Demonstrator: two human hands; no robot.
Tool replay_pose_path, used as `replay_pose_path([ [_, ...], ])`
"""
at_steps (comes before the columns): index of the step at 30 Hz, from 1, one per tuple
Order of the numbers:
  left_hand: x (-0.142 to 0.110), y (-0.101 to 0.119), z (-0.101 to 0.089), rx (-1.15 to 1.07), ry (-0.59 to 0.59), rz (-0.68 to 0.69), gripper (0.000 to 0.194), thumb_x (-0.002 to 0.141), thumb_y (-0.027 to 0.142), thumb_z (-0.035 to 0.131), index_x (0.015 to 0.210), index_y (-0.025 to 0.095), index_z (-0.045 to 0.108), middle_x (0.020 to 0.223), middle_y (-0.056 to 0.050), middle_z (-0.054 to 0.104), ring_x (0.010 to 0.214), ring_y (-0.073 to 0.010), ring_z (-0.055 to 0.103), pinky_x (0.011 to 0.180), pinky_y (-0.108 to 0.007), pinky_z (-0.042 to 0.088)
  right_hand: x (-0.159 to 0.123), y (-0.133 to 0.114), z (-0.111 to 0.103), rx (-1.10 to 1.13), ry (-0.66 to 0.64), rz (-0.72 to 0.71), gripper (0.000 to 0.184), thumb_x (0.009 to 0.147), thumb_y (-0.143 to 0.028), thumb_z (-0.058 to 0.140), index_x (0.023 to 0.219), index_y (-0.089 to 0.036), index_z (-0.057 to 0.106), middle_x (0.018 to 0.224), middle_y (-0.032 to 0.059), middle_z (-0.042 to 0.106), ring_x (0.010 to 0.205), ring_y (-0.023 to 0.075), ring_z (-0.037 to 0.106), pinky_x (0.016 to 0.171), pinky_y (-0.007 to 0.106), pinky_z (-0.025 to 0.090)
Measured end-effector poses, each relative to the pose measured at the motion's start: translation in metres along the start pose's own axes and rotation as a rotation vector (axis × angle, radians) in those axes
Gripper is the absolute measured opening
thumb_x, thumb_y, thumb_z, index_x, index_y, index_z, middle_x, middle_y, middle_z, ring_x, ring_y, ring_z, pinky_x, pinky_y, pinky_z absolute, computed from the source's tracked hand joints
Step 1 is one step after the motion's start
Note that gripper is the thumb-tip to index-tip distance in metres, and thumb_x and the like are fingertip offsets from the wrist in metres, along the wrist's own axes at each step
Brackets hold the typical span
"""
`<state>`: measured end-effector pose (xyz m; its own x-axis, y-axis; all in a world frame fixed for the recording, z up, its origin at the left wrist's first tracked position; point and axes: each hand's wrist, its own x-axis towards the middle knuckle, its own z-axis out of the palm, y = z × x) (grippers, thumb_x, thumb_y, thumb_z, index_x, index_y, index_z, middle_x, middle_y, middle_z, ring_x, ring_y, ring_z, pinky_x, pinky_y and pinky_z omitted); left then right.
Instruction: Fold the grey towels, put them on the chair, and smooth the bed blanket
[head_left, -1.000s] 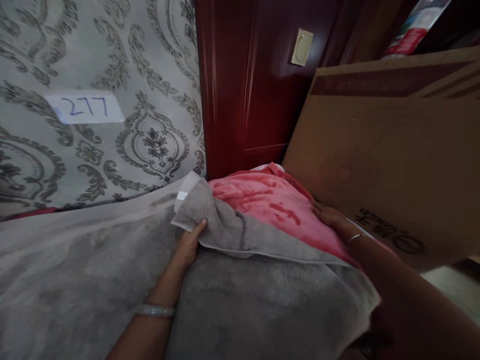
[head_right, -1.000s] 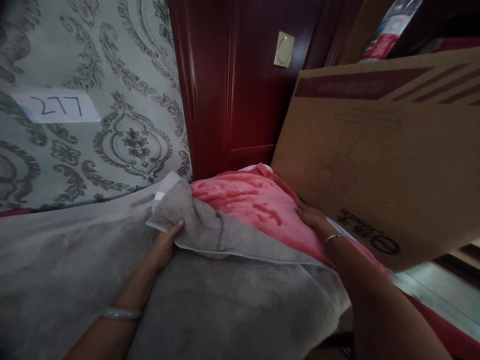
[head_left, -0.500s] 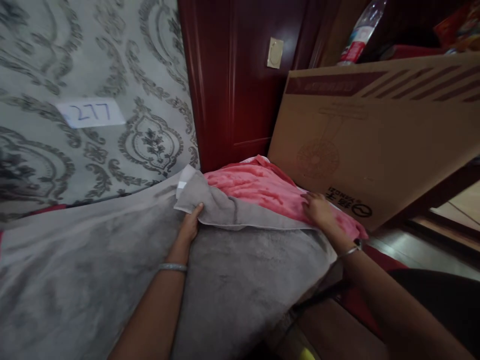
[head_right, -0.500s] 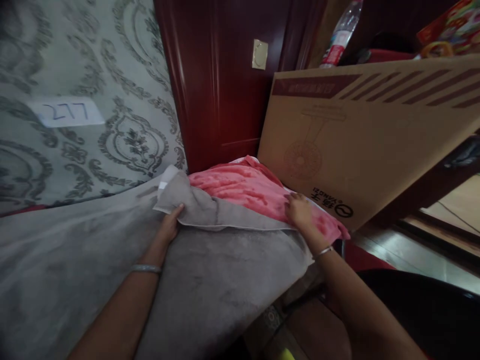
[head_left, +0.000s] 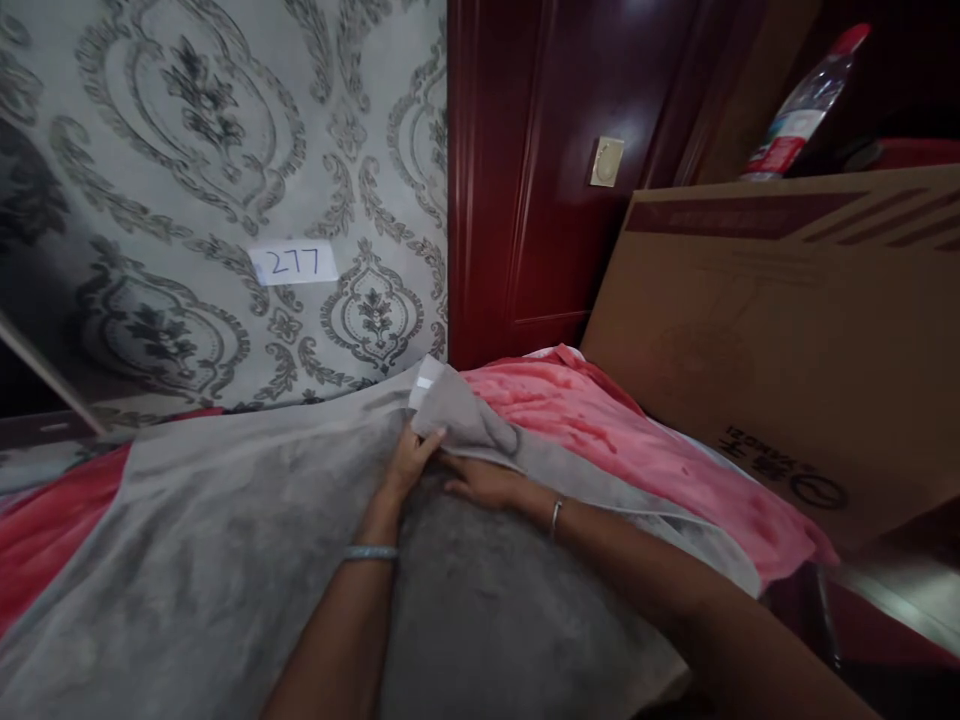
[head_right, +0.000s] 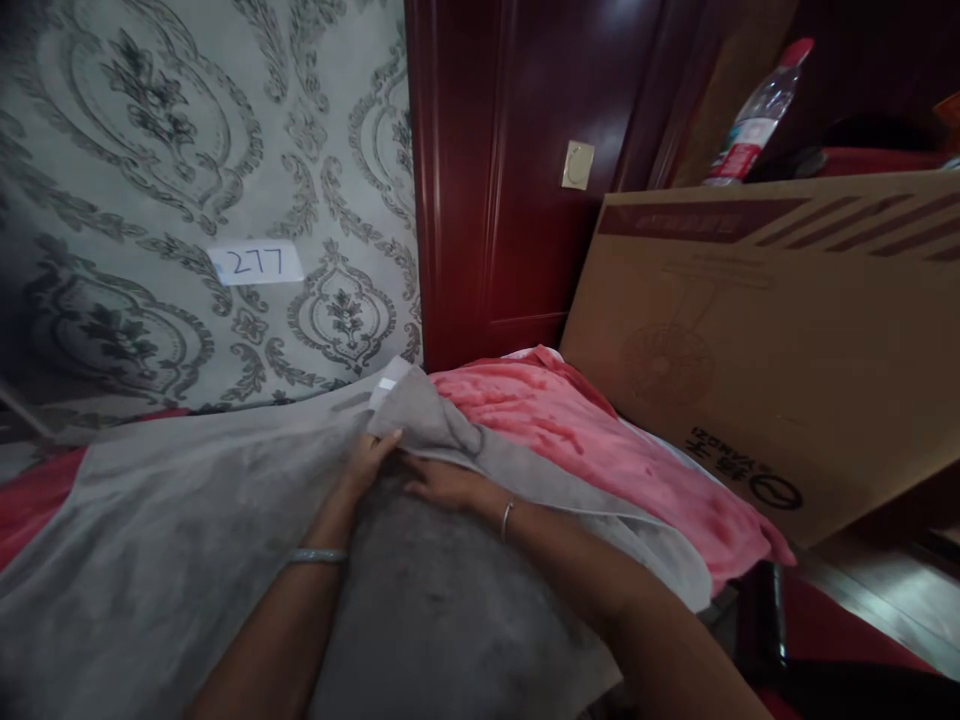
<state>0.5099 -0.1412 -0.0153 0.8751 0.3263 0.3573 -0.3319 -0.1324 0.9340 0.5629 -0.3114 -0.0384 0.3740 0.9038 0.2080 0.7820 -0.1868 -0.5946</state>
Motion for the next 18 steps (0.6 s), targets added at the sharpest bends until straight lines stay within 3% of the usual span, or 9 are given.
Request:
replay_pose_path([
  [2, 0.006, 0.001, -0.008, 0.209, 0.006, 0.117, 0.041, 0.081, 0.038, 0.072, 0.119, 0.021, 0.073, 0.142, -0.012, 0.065, 0.149, -0.0301, 0.044, 0.128, -0.045, 0.026, 0.021, 0.03, -0.043, -0.05, 0.228, 0.247, 0.062, 0.098, -0.037, 0.049, 0.157, -0.02, 0.046, 0.157, 0.0091, 0.053, 0.144, 0.0258, 0.048, 0.123, 0.044, 0.035],
  [4, 0.009, -0.004, -0.012, 0.474, 0.027, 0.161, 0.048, 0.087, 0.035, 0.065, 0.133, 0.02, 0.067, 0.158, -0.015, 0.051, 0.154, -0.0299, 0.036, 0.129, -0.047, 0.021, 0.032, 0.055, -0.086, -0.104, 0.397, 0.405, 0.068, 0.101, -0.033, 0.04, 0.164, -0.013, 0.028, 0.164, 0.0161, 0.041, 0.149, 0.0278, 0.042, 0.124, 0.048, 0.032],
  [5, 0.009, -0.008, -0.012, 0.618, 0.022, 0.146, 0.052, 0.089, 0.033, 0.063, 0.139, 0.018, 0.063, 0.162, -0.017, 0.045, 0.155, -0.031, 0.033, 0.129, -0.049, 0.02, 0.033, 0.065, -0.104, -0.191, 0.517, 0.554, 0.072, 0.098, -0.032, 0.046, 0.165, -0.013, 0.026, 0.165, 0.0161, 0.039, 0.15, 0.0272, 0.041, 0.124, 0.043, 0.033],
  [8, 0.006, -0.021, -0.009, 0.998, -0.047, 0.05, 0.058, 0.09, 0.029, 0.061, 0.146, 0.015, 0.057, 0.164, -0.022, 0.04, 0.156, -0.0372, 0.029, 0.127, -0.059, 0.018, 0.023, 0.083, -0.124, -0.333, 0.689, 0.803, 0.075, 0.093, -0.027, 0.052, 0.162, -0.007, 0.033, 0.163, 0.0213, 0.04, 0.15, 0.0338, 0.039, 0.124, 0.044, 0.032],
  [9, 0.005, -0.023, -0.006, 1.083, -0.078, 0.028, 0.056, 0.09, 0.029, 0.061, 0.145, 0.017, 0.058, 0.164, -0.022, 0.041, 0.156, -0.0386, 0.029, 0.126, -0.062, 0.018, 0.018, 0.086, -0.119, -0.364, 0.696, 0.781, 0.071, 0.094, -0.027, 0.05, 0.161, -0.008, 0.036, 0.163, 0.0211, 0.04, 0.151, 0.0349, 0.037, 0.124, 0.046, 0.03],
  [11, 0.002, -0.025, -0.002, 1.185, -0.116, 0.009, 0.053, 0.092, 0.029, 0.059, 0.144, 0.02, 0.06, 0.162, -0.02, 0.043, 0.155, -0.0392, 0.03, 0.125, -0.065, 0.018, 0.009, 0.088, -0.098, -0.433, 0.602, 0.582, 0.066, 0.097, -0.031, 0.046, 0.161, -0.015, 0.038, 0.166, 0.0159, 0.038, 0.153, 0.033, 0.033, 0.125, 0.049, 0.028],
  [14, -0.001, -0.021, 0.003, 1.232, -0.093, 0.027, 0.054, 0.093, 0.028, 0.056, 0.147, 0.02, 0.057, 0.163, -0.021, 0.041, 0.156, -0.0388, 0.029, 0.125, -0.067, 0.017, -0.001, 0.092, -0.063, -0.485, 0.275, 0.27, 0.066, 0.1, -0.043, 0.048, 0.163, -0.025, 0.037, 0.168, 0.0086, 0.036, 0.155, 0.0289, 0.031, 0.126, 0.051, 0.026],
  [16, -0.003, -0.017, 0.005, 1.232, -0.093, 0.031, 0.053, 0.093, 0.026, 0.056, 0.146, 0.02, 0.057, 0.163, -0.021, 0.042, 0.155, -0.0398, 0.03, 0.125, -0.07, 0.012, -0.005, 0.097, -0.056, -0.47, 0.164, 0.334, 0.064, 0.102, -0.048, 0.047, 0.161, -0.026, 0.04, 0.167, 0.0084, 0.038, 0.155, 0.029, 0.031, 0.125, 0.051, 0.027],
  [18, -0.004, -0.016, 0.005, 1.22, -0.119, 0.008, 0.051, 0.094, 0.025, 0.056, 0.144, 0.02, 0.06, 0.162, -0.021, 0.044, 0.154, -0.0411, 0.031, 0.124, -0.072, 0.01, -0.005, 0.103, -0.062, -0.466, 0.194, 0.484, 0.057, 0.104, -0.045, 0.043, 0.157, -0.023, 0.048, 0.165, 0.0083, 0.042, 0.154, 0.0287, 0.034, 0.125, 0.049, 0.028],
])
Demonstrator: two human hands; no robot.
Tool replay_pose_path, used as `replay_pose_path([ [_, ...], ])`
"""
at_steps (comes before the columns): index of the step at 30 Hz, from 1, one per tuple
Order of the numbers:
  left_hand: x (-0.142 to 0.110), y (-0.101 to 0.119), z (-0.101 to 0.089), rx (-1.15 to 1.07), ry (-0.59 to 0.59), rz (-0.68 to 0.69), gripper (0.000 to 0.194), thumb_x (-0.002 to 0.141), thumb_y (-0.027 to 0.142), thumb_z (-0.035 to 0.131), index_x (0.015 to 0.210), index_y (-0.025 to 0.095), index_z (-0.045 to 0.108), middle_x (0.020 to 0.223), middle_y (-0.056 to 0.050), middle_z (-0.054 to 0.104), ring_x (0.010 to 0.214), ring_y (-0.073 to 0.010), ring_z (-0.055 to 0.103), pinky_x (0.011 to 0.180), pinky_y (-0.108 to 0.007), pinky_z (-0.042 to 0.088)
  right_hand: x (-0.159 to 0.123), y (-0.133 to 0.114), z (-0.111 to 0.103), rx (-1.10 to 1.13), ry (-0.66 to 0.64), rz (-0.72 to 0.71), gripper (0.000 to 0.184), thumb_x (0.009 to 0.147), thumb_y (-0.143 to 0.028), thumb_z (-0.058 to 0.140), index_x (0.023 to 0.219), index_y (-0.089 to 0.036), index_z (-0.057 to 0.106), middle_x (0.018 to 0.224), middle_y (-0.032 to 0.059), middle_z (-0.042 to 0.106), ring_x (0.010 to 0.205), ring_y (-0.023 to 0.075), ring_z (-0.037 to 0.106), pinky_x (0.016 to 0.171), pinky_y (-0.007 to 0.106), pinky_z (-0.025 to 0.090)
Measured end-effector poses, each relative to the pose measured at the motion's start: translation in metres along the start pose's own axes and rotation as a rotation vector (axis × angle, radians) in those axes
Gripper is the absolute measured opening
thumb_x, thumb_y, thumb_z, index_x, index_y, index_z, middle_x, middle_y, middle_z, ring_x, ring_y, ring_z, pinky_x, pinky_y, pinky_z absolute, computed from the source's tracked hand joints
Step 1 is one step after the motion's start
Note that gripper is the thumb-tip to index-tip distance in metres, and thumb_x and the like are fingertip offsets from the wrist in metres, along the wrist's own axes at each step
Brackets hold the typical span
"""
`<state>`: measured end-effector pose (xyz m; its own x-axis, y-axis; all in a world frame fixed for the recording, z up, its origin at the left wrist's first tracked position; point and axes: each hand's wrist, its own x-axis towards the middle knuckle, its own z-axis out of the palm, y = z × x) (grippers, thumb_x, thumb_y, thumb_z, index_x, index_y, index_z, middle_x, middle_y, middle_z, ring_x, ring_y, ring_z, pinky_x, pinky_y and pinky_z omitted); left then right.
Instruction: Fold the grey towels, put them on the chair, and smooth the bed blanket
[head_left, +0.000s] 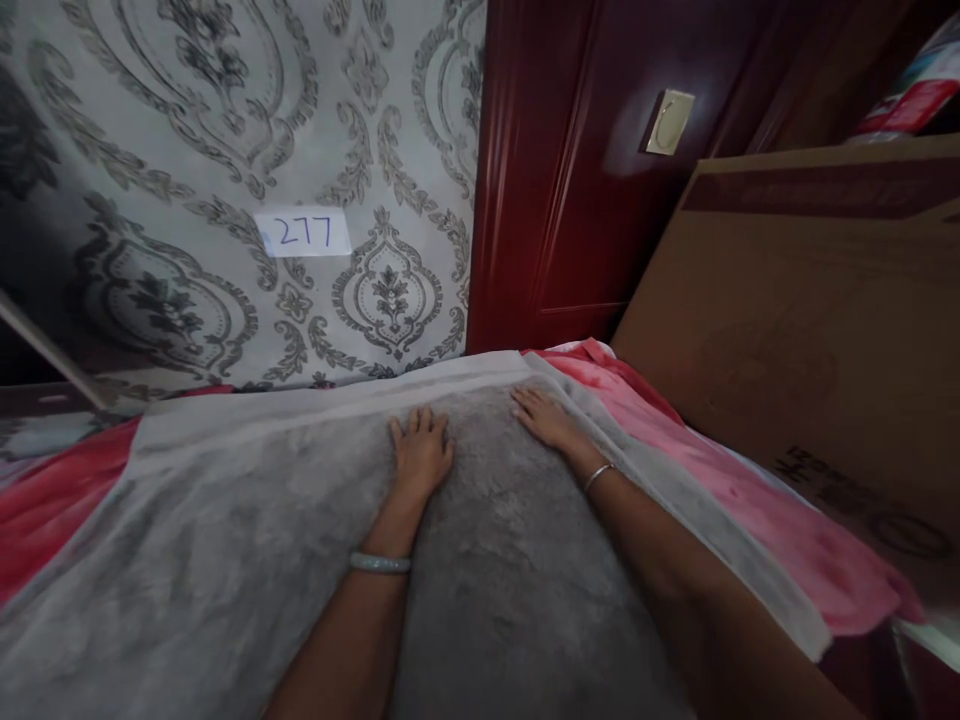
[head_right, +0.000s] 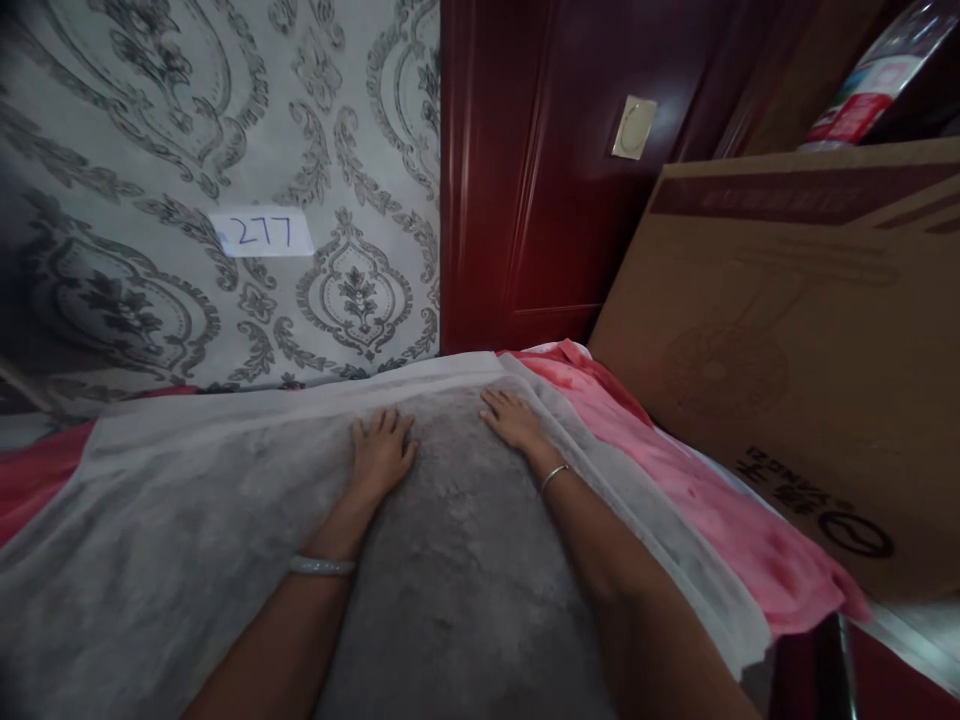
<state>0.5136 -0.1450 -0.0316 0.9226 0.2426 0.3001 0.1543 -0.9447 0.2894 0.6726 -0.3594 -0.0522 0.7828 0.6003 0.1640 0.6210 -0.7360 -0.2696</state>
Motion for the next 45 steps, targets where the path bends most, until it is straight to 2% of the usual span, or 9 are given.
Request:
replay_pose_path([
  [5, 0.001, -0.004, 0.004, 0.015, -0.042, -0.011, 0.05, 0.095, 0.027, 0.053, 0.144, 0.02, 0.06, 0.162, -0.021, 0.044, 0.154, -0.0415, 0.032, 0.122, -0.073, 0.013, 0.017, 0.015, -0.021, -0.021, 0.138, 0.164, 0.046, 0.106, -0.033, 0.038, 0.14, -0.018, 0.065, 0.148, 0.0107, 0.061, 0.139, 0.0262, 0.052, 0.12, 0.039, 0.035],
  [9, 0.004, -0.007, 0.009, -0.056, -0.037, -0.028, 0.051, 0.092, 0.028, 0.057, 0.144, 0.024, 0.06, 0.163, -0.019, 0.043, 0.155, -0.0411, 0.03, 0.124, -0.072, 0.008, 0.03, 0.028, -0.032, -0.061, 0.206, 0.324, 0.048, 0.102, -0.026, 0.04, 0.143, -0.013, 0.062, 0.148, 0.0167, 0.059, 0.138, 0.0304, 0.051, 0.116, 0.042, 0.039],
  [16, 0.004, -0.011, 0.014, -0.133, -0.03, -0.039, 0.053, 0.091, 0.027, 0.059, 0.143, 0.022, 0.061, 0.164, -0.02, 0.041, 0.156, -0.0429, 0.027, 0.124, -0.071, 0.003, 0.069, 0.052, -0.051, -0.034, 0.122, 0.511, 0.043, 0.102, -0.025, 0.041, 0.119, -0.006, 0.075, 0.12, 0.0238, 0.073, 0.113, 0.0312, 0.07, 0.095, 0.036, 0.052],
  [21, 0.002, -0.006, 0.007, 0.016, -0.101, -0.042, 0.058, 0.094, 0.03, 0.053, 0.152, 0.021, 0.053, 0.167, -0.018, 0.035, 0.158, -0.0408, 0.024, 0.124, -0.071, 0.009, 0.086, 0.042, -0.046, -0.024, 0.125, 0.502, 0.035, 0.1, -0.03, 0.052, 0.124, -0.014, 0.072, 0.123, 0.0168, 0.074, 0.116, 0.0269, 0.069, 0.093, 0.03, 0.051],
  [27, -0.002, -0.001, 0.003, 0.195, -0.134, -0.018, 0.061, 0.098, 0.035, 0.045, 0.159, 0.027, 0.043, 0.17, -0.008, 0.032, 0.16, -0.0325, 0.022, 0.128, -0.065, 0.013, 0.078, 0.039, -0.034, -0.05, 0.16, 0.593, 0.04, 0.103, -0.022, 0.042, 0.132, -0.007, 0.065, 0.127, 0.0248, 0.069, 0.12, 0.0305, 0.067, 0.097, 0.037, 0.051],
  [31, -0.004, 0.0, 0.002, 0.162, -0.144, -0.037, 0.064, 0.097, 0.039, 0.046, 0.158, 0.025, 0.044, 0.17, -0.008, 0.033, 0.159, -0.0351, 0.022, 0.128, -0.066, 0.012, 0.071, 0.027, -0.037, -0.076, 0.146, 0.538, 0.043, 0.101, -0.023, 0.043, 0.134, -0.005, 0.065, 0.131, 0.0273, 0.067, 0.126, 0.0336, 0.063, 0.102, 0.042, 0.049],
  [36, -0.005, -0.001, 0.002, 0.092, -0.164, -0.044, 0.066, 0.096, 0.045, 0.048, 0.158, 0.024, 0.043, 0.171, -0.01, 0.032, 0.16, -0.0351, 0.02, 0.128, -0.066, 0.011, 0.028, -0.001, -0.01, -0.198, 0.195, 0.168, 0.063, 0.105, -0.047, 0.034, 0.163, -0.024, 0.033, 0.171, 0.0122, 0.027, 0.157, 0.0338, 0.021, 0.122, 0.059, 0.026],
  [41, -0.013, 0.002, 0.007, 0.078, -0.151, -0.057, 0.07, 0.098, 0.056, 0.044, 0.158, 0.021, 0.043, 0.171, -0.015, 0.029, 0.16, -0.0346, 0.02, 0.128, -0.065, 0.011, -0.005, -0.004, 0.022, -0.24, -0.038, 0.123, 0.066, 0.105, -0.053, 0.021, 0.163, -0.025, 0.034, 0.17, 0.0095, 0.031, 0.156, 0.0295, 0.028, 0.121, 0.059, 0.03],
  [45, -0.015, -0.006, -0.001, 0.101, -0.198, 0.009, 0.071, 0.099, 0.061, 0.042, 0.158, 0.022, 0.043, 0.17, -0.016, 0.032, 0.158, -0.0339, 0.024, 0.127, -0.061, 0.018, -0.021, -0.007, 0.034, -0.225, -0.002, 0.182, 0.07, 0.104, -0.053, 0.018, 0.163, -0.021, 0.035, 0.166, 0.0156, 0.037, 0.152, 0.0332, 0.034, 0.118, 0.062, 0.032],
])
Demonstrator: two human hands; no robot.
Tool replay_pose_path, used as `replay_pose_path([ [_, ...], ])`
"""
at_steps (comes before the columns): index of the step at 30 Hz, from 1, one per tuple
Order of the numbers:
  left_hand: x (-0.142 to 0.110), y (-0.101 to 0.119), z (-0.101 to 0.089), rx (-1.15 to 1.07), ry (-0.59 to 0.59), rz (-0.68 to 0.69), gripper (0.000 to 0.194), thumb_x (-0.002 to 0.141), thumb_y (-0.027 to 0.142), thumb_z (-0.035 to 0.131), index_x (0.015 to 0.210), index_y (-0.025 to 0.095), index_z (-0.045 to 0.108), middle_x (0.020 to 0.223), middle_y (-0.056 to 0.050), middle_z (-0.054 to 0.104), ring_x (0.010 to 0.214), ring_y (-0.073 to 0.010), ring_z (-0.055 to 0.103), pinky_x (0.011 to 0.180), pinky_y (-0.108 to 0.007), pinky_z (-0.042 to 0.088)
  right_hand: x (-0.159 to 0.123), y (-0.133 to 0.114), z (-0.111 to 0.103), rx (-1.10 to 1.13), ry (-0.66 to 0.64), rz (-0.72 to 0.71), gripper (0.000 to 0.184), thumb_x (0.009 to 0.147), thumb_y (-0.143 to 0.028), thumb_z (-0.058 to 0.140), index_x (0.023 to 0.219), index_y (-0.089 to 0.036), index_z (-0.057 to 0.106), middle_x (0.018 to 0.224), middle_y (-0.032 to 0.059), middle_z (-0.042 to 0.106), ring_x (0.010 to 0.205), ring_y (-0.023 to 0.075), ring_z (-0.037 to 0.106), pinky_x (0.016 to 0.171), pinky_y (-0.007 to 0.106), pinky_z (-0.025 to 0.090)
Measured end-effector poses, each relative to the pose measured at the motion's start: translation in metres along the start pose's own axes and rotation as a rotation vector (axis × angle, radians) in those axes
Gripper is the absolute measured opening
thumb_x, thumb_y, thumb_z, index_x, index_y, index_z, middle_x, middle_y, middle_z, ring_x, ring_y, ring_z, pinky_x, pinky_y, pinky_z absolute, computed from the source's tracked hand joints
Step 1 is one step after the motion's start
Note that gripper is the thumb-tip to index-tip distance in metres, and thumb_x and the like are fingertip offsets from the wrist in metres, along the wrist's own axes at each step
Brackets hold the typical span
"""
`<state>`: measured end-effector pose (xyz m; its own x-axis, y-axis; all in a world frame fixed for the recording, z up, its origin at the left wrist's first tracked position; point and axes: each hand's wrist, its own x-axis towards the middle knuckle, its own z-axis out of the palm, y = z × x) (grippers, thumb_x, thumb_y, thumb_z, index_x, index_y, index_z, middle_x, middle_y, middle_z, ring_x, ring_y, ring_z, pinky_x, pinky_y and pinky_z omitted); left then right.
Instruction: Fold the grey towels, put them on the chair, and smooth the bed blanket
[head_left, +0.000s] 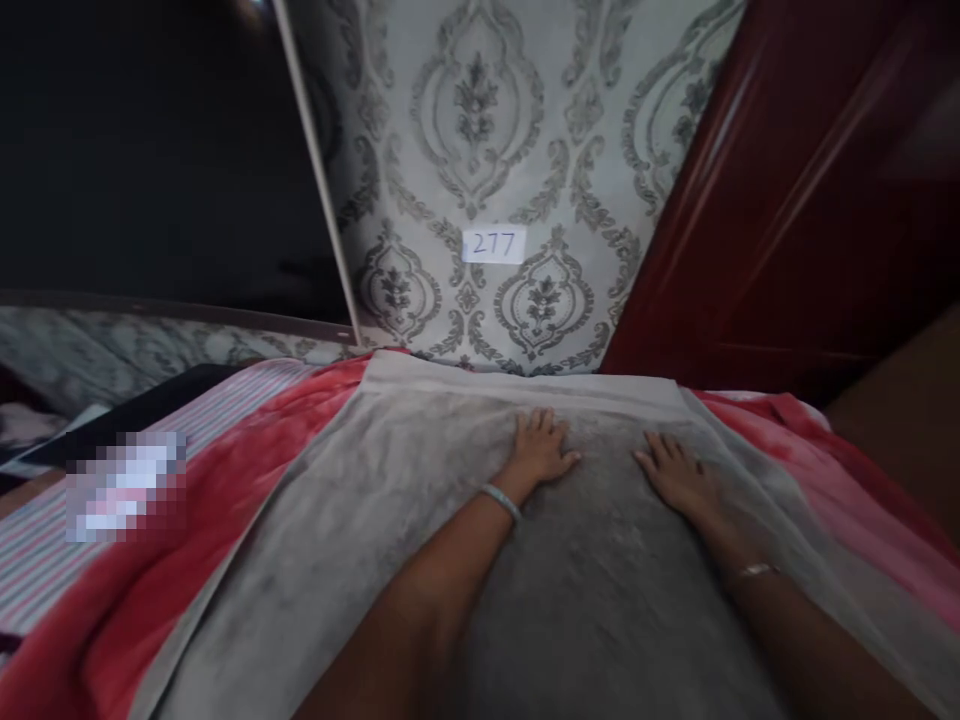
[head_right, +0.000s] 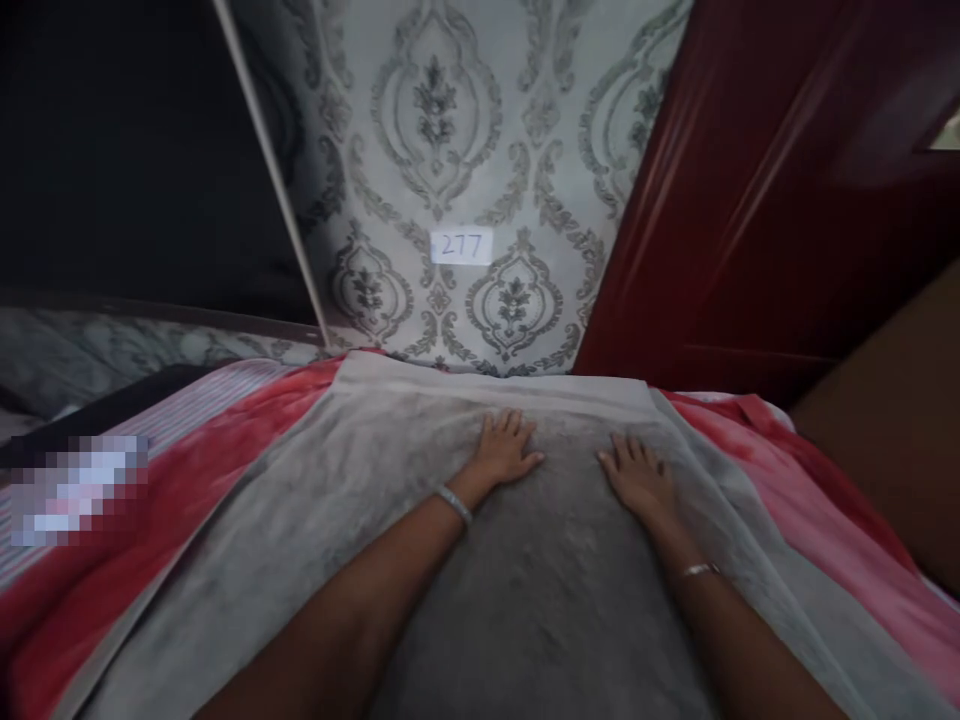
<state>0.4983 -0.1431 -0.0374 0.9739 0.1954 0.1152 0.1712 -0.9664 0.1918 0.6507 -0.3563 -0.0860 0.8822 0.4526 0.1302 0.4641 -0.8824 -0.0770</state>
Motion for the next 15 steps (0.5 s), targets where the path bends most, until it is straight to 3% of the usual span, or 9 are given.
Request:
replay_pose_path([
  [3, -0.004, -0.04, -0.023, 0.08, 0.014, -0.025, 0.058, 0.1, 0.054, 0.046, 0.151, 0.027, 0.052, 0.167, -0.011, 0.038, 0.155, -0.0305, 0.029, 0.127, -0.057, 0.022, -0.02, -0.001, 0.009, 0.009, 0.143, -0.018, 0.069, 0.103, -0.053, 0.019, 0.157, -0.019, 0.045, 0.16, 0.0182, 0.046, 0.147, 0.0375, 0.04, 0.114, 0.065, 0.036],
  [5, -0.012, -0.084, -0.045, 0.132, 0.054, -0.155, 0.051, 0.102, 0.047, 0.046, 0.147, 0.027, 0.055, 0.164, -0.012, 0.043, 0.152, -0.0314, 0.034, 0.125, -0.058, 0.023, -0.031, -0.001, 0.013, 0.016, 0.229, -0.068, 0.066, 0.103, -0.049, 0.02, 0.148, -0.016, 0.055, 0.151, 0.0203, 0.054, 0.141, 0.0382, 0.046, 0.11, 0.063, 0.04],
  [8, -0.028, -0.155, -0.078, 0.156, 0.048, -0.327, 0.047, 0.104, 0.04, 0.042, 0.141, 0.017, 0.059, 0.144, -0.023, 0.059, 0.136, -0.0363, 0.051, 0.115, -0.064, 0.035, -0.035, -0.002, 0.014, 0.015, 0.274, -0.11, 0.063, 0.103, -0.044, 0.021, 0.136, -0.011, 0.063, 0.14, 0.0212, 0.063, 0.13, 0.0363, 0.056, 0.107, 0.056, 0.046],
  [10, -0.035, -0.194, -0.093, 0.163, 0.035, -0.367, 0.042, 0.104, 0.039, 0.046, 0.137, 0.017, 0.062, 0.14, -0.02, 0.062, 0.133, -0.0341, 0.054, 0.109, -0.058, 0.043, -0.033, -0.005, 0.012, -0.002, 0.284, -0.098, 0.062, 0.104, -0.044, 0.021, 0.133, -0.011, 0.065, 0.136, 0.0201, 0.065, 0.125, 0.0353, 0.059, 0.106, 0.053, 0.047],
  [12, -0.035, -0.218, -0.102, 0.172, 0.039, -0.357, 0.039, 0.102, 0.04, 0.055, 0.134, 0.019, 0.062, 0.141, -0.015, 0.061, 0.131, -0.0302, 0.056, 0.109, -0.055, 0.046, -0.031, -0.009, 0.009, -0.014, 0.294, -0.074, 0.061, 0.104, -0.044, 0.022, 0.132, -0.012, 0.065, 0.135, 0.0192, 0.066, 0.123, 0.0352, 0.061, 0.103, 0.053, 0.047],
  [15, -0.023, -0.23, -0.101, 0.191, 0.045, -0.345, 0.037, 0.098, 0.041, 0.065, 0.127, 0.018, 0.065, 0.135, -0.011, 0.063, 0.123, -0.0264, 0.061, 0.105, -0.052, 0.051, -0.03, -0.012, 0.005, -0.019, 0.291, -0.061, 0.057, 0.104, -0.043, 0.025, 0.131, -0.013, 0.066, 0.134, 0.0185, 0.067, 0.119, 0.035, 0.062, 0.099, 0.053, 0.049],
])
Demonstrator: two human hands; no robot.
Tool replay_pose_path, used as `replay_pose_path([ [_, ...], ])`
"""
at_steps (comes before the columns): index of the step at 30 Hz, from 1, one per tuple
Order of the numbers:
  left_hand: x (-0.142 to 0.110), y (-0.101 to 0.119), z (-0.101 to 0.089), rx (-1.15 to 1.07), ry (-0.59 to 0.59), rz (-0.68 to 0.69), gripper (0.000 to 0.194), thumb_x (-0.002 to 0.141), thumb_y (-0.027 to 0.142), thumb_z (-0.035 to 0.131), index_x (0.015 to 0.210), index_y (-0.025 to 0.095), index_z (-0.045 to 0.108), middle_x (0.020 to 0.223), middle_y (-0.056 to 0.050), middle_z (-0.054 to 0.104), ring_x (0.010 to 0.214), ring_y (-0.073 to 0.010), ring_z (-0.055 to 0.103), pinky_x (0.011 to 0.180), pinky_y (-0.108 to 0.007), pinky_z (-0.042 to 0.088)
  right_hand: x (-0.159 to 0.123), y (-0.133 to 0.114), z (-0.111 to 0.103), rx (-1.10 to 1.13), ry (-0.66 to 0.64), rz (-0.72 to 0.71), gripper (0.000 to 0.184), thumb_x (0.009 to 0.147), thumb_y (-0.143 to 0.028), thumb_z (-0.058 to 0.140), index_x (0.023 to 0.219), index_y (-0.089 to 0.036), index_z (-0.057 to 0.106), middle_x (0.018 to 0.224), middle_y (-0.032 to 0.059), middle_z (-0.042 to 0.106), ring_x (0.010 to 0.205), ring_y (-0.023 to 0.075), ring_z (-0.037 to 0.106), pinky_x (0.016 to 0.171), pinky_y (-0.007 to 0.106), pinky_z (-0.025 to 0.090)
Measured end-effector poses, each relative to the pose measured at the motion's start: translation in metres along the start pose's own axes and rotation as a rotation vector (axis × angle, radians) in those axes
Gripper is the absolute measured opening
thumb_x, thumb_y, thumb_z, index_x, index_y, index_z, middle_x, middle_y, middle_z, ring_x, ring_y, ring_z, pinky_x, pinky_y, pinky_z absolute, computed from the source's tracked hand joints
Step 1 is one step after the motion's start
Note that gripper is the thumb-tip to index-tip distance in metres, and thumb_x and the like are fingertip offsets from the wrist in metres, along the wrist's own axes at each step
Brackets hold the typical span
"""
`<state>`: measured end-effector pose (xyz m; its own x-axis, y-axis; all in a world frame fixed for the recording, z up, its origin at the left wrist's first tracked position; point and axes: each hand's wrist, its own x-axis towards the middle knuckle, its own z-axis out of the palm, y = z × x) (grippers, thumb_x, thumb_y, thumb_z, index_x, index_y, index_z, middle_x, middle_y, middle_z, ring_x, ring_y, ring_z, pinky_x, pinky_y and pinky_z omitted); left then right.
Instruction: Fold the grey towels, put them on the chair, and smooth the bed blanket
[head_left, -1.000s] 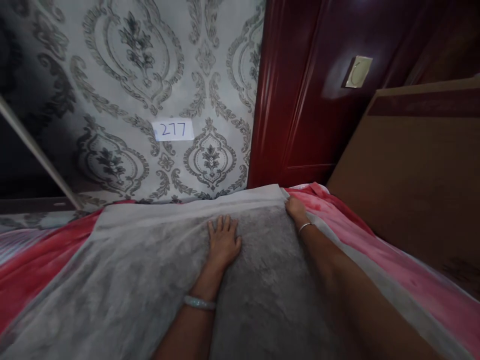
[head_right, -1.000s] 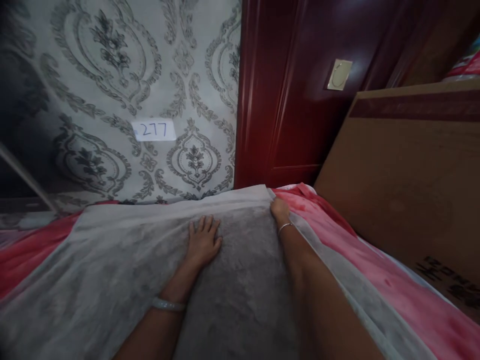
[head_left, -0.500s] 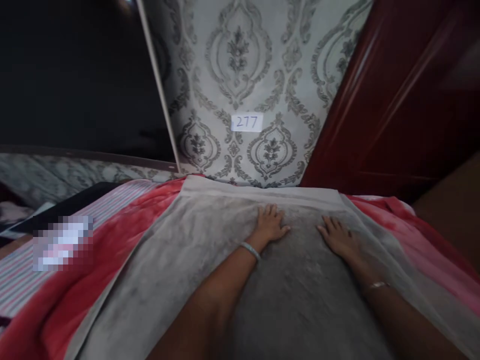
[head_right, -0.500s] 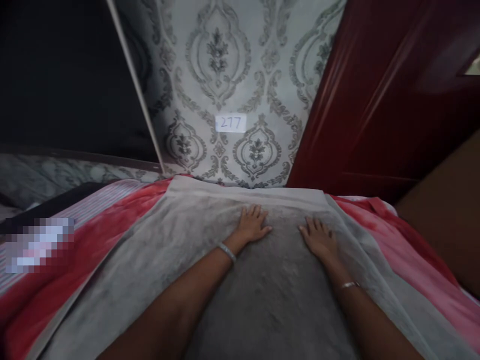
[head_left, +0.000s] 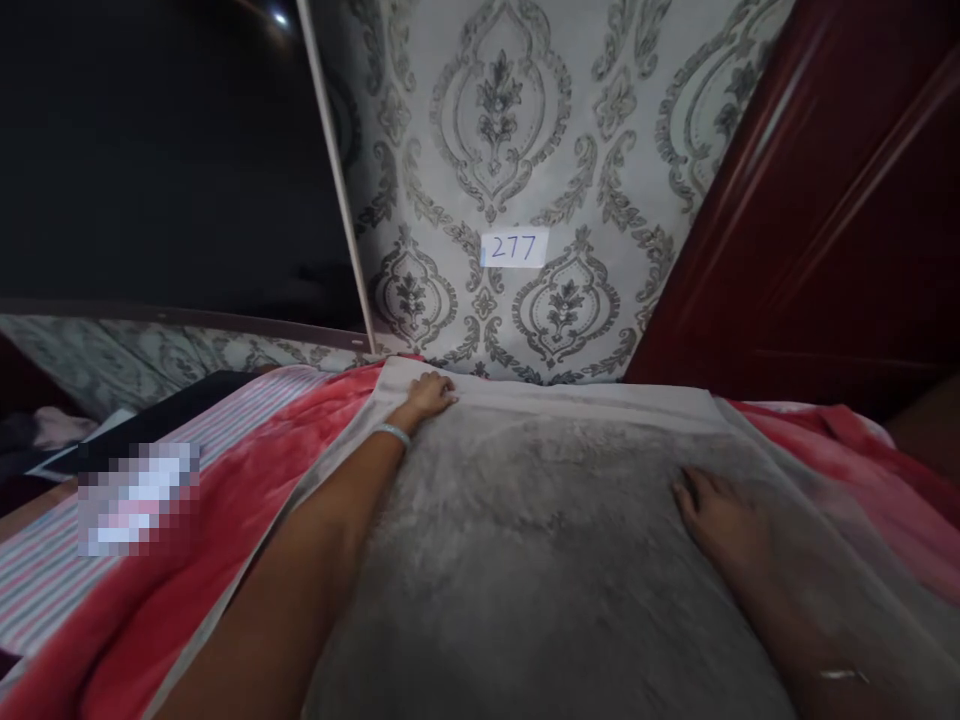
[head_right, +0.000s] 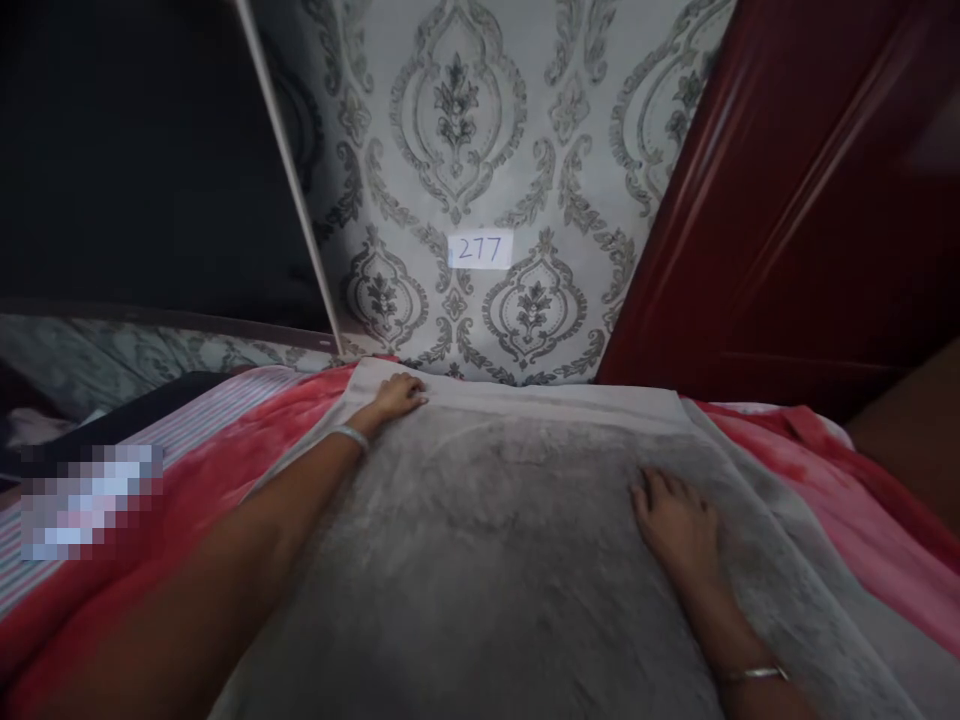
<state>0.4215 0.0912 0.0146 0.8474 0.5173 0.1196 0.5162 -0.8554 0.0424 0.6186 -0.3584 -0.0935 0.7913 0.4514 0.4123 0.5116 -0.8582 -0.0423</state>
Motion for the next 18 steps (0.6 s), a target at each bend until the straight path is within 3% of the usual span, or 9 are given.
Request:
replay_pose_path([
  [3, 0.011, 0.008, 0.009, 0.026, 0.041, -0.012, 0.033, 0.097, 0.039, 0.065, 0.121, 0.017, 0.066, 0.129, -0.01, 0.065, 0.119, -0.0256, 0.063, 0.102, -0.05, 0.053, 0.0, -0.001, -0.003, -0.003, 0.001, -0.006, 0.055, 0.105, -0.041, 0.026, 0.132, -0.013, 0.066, 0.134, 0.0181, 0.067, 0.121, 0.0335, 0.062, 0.1, 0.051, 0.049],
  [7, 0.012, 0.01, 0.017, 0.061, 0.141, -0.068, 0.037, 0.097, 0.039, 0.065, 0.127, 0.016, 0.064, 0.137, -0.012, 0.061, 0.128, -0.0288, 0.058, 0.108, -0.055, 0.049, -0.002, -0.002, -0.003, -0.025, 0.025, 0.002, 0.056, 0.105, -0.039, 0.025, 0.141, -0.014, 0.06, 0.146, 0.0172, 0.06, 0.137, 0.0326, 0.051, 0.11, 0.054, 0.042],
  [11, 0.01, 0.006, 0.008, 0.039, 0.065, -0.034, 0.031, 0.101, 0.037, 0.059, 0.118, 0.013, 0.067, 0.124, -0.012, 0.068, 0.118, -0.0252, 0.063, 0.102, -0.05, 0.053, -0.002, -0.002, -0.002, -0.031, -0.033, 0.037, 0.059, 0.106, -0.041, 0.021, 0.15, -0.017, 0.052, 0.156, 0.0163, 0.051, 0.145, 0.0327, 0.043, 0.117, 0.06, 0.034],
  [13, 0.01, 0.007, 0.002, 0.026, 0.05, -0.012, 0.037, 0.105, 0.036, 0.049, 0.126, 0.011, 0.065, 0.13, -0.016, 0.067, 0.123, -0.027, 0.061, 0.103, -0.049, 0.051, -0.001, -0.001, -0.001, -0.016, -0.034, 0.037, 0.062, 0.105, -0.045, 0.021, 0.154, -0.018, 0.047, 0.162, 0.016, 0.044, 0.149, 0.0332, 0.038, 0.118, 0.06, 0.033],
  [15, 0.007, 0.01, 0.003, 0.028, 0.07, 0.021, 0.047, 0.105, 0.04, 0.044, 0.143, 0.014, 0.057, 0.152, -0.017, 0.054, 0.14, -0.0318, 0.049, 0.113, -0.052, 0.042, 0.0, 0.001, 0.0, 0.006, -0.04, -0.013, 0.064, 0.105, -0.049, 0.022, 0.159, -0.02, 0.041, 0.166, 0.014, 0.037, 0.153, 0.0331, 0.032, 0.12, 0.06, 0.031],
  [18, -0.006, 0.012, 0.02, 0.023, 0.004, 0.139, 0.06, 0.103, 0.052, 0.044, 0.158, 0.03, 0.041, 0.172, -0.007, 0.03, 0.158, -0.0342, 0.023, 0.126, -0.057, 0.019, 0.003, 0.004, 0.001, 0.022, -0.152, -0.072, 0.066, 0.103, -0.051, 0.023, 0.162, -0.024, 0.038, 0.168, 0.0094, 0.035, 0.154, 0.0323, 0.031, 0.121, 0.06, 0.03],
])
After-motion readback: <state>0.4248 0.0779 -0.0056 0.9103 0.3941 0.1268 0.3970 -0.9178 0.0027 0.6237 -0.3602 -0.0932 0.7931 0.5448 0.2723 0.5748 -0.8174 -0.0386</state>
